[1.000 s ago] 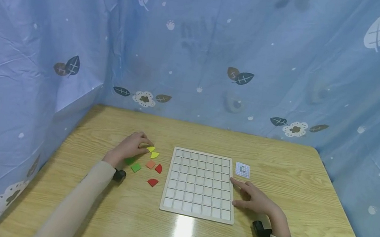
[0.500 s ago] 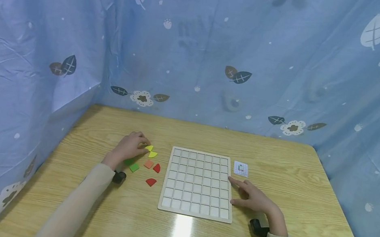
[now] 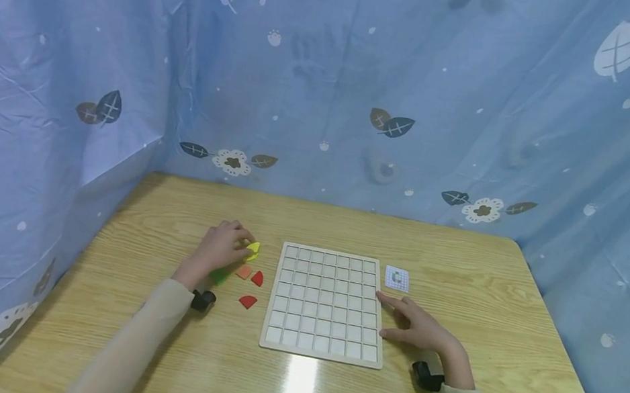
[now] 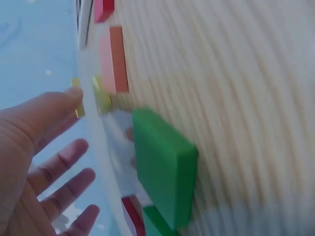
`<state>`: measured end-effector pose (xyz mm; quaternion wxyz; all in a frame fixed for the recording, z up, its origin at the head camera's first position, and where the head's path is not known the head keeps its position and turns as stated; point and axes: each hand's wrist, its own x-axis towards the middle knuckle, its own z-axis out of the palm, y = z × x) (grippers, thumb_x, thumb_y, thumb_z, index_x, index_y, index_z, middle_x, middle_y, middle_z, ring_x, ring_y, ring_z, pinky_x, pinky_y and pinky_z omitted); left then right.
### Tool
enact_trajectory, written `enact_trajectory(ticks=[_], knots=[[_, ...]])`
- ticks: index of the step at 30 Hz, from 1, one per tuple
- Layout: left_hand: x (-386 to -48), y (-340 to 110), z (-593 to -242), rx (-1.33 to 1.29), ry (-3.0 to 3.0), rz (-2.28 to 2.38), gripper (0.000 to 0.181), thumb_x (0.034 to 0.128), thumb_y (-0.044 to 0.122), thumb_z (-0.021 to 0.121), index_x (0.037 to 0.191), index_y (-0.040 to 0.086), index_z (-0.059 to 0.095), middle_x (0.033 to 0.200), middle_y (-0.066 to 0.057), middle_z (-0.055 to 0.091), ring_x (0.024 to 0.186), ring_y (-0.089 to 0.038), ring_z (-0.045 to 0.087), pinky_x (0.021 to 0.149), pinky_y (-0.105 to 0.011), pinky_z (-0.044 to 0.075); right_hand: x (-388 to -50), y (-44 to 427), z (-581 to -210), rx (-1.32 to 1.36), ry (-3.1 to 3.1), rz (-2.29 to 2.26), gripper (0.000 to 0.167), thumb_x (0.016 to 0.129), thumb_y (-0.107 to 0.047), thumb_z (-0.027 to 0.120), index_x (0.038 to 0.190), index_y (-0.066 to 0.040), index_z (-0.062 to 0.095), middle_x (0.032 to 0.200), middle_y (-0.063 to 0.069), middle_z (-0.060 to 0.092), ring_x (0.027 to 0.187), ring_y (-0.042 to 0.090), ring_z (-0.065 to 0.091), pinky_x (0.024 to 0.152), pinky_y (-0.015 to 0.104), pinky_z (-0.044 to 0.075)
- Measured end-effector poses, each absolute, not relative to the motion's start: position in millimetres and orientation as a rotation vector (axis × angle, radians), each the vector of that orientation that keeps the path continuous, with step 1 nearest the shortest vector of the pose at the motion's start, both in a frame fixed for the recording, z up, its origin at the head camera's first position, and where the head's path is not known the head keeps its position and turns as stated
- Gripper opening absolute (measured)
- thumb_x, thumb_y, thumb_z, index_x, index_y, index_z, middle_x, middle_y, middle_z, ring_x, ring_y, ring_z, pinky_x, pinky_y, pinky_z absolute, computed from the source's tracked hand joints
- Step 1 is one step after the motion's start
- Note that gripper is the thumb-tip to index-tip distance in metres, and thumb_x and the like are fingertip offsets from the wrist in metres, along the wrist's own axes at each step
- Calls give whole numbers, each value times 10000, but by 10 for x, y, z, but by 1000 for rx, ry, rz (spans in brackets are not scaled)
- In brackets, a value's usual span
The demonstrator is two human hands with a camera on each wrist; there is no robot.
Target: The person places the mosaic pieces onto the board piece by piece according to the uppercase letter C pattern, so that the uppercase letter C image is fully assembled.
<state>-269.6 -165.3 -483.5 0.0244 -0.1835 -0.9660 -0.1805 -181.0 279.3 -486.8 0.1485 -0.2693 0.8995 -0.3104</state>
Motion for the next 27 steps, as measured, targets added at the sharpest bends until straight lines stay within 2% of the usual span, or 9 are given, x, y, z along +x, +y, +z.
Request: enact_trajectory(ticks=[18, 27], knots=[[-2601, -1370, -4888, -633, -2924, -726, 279, 815, 363, 693, 1048, 210, 698, 1015, -24, 580, 979, -259, 491, 859, -535, 345, -1822, 2799, -4888, -761, 2567, -930, 717, 837, -303, 677, 1423, -51, 350, 797, 69, 365, 704, 139, 295, 587, 253, 273], [-2560, -1191, -4859, -640, -2941, -715, 275, 811, 390, 691, 1040, 238, 691, 1019, -2, 580, 969, -226, 484, 860, -504, 356, -1814, 2805, -4891, -771, 2583, -919, 712, 836, -296, 678, 1421, -52, 353, 790, 61, 357, 695, 136, 294, 579, 250, 270]])
